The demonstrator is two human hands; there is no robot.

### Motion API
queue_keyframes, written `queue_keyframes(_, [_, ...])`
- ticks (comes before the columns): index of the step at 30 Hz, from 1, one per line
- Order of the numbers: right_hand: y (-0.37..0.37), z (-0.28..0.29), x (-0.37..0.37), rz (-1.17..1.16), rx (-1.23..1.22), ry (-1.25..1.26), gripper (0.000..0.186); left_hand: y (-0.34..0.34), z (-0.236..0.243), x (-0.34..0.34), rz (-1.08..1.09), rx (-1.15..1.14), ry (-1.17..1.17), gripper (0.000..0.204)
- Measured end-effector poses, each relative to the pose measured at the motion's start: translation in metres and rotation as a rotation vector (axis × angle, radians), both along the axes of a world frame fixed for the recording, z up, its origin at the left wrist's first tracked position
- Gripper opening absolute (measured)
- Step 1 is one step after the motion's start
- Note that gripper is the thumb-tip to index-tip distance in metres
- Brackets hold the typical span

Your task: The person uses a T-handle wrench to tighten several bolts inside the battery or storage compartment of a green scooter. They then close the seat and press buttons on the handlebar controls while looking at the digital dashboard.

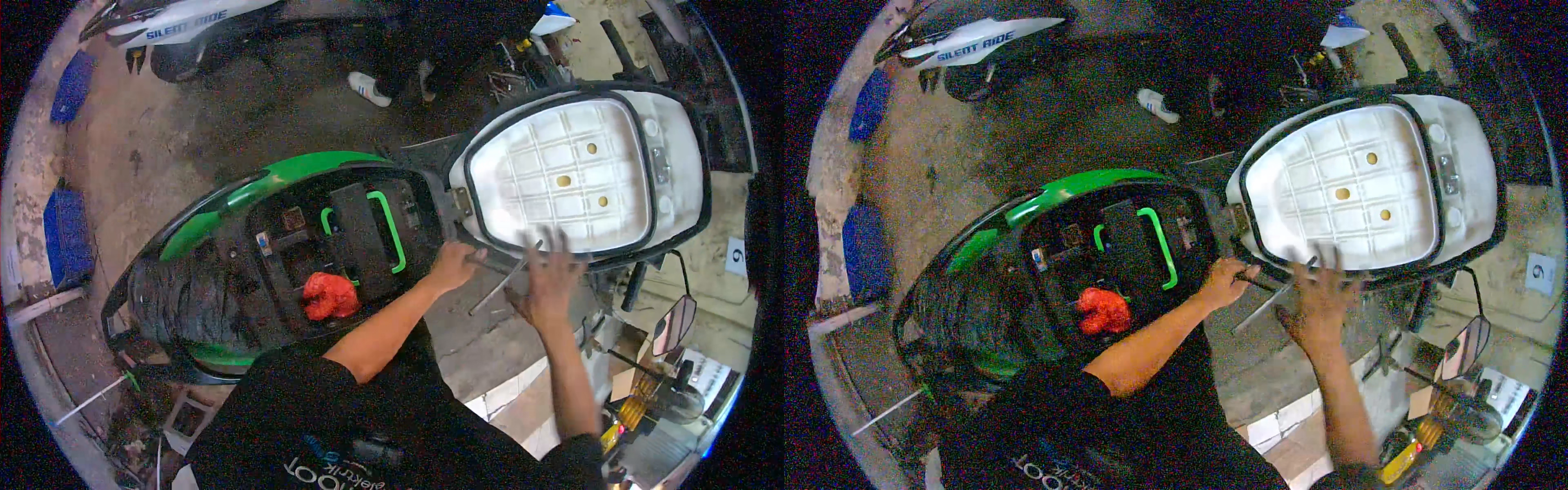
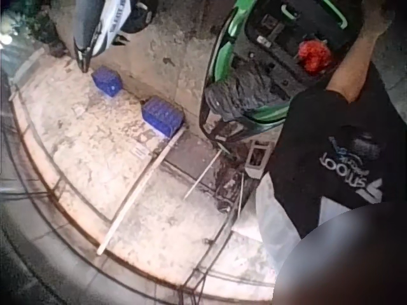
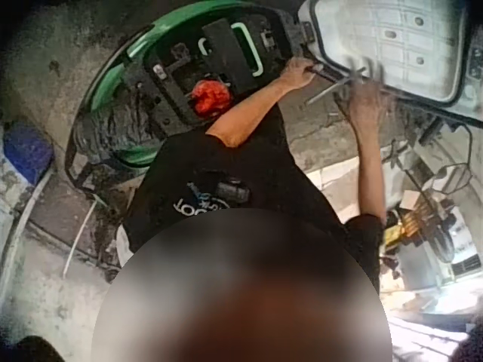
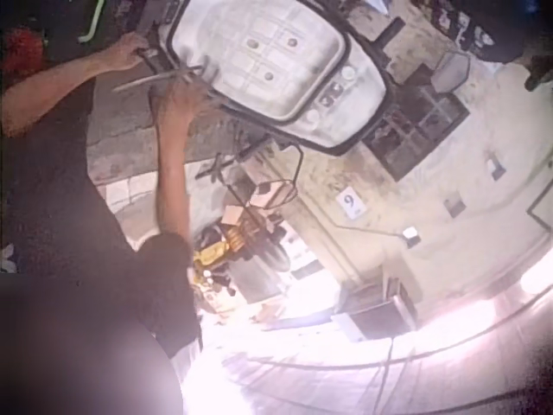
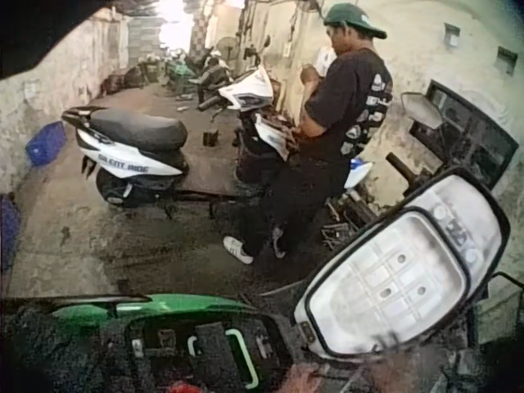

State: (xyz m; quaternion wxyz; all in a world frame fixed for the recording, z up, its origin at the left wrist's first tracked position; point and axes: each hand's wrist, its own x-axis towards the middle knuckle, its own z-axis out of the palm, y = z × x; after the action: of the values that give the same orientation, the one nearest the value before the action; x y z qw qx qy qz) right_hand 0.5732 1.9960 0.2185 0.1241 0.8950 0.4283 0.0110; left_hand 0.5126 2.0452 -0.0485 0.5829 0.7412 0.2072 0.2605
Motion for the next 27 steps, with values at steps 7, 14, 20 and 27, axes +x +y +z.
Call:
queue_keyframes(7, [0.037, -0.053, 0.035, 0.382, -0.403, 0.682, 0.045, 0.033, 0.016, -0.003, -0.347, -0.091, 0.262, 0.021])
queue_keyframes(14, [0.038, -0.066, 0.002, -0.864, 0.325, 1.013, 0.013, 0.04, 0.019, 0.006, -0.375, -0.06, 0.287, 0.023])
queue_keyframes(20, [0.05, -0.068, -0.017, -1.395, 0.953, 1.361, 0.017, 0.029, 0.034, 0.005, -0.257, -0.081, 0.193, 0.02])
queue_keyframes(27, [0.008, -0.067, -0.001, -1.003, 0.647, 1.289, 0.024, 0.028, 0.054, 0.009, -0.44, 0.067, 0.52, 0.022])
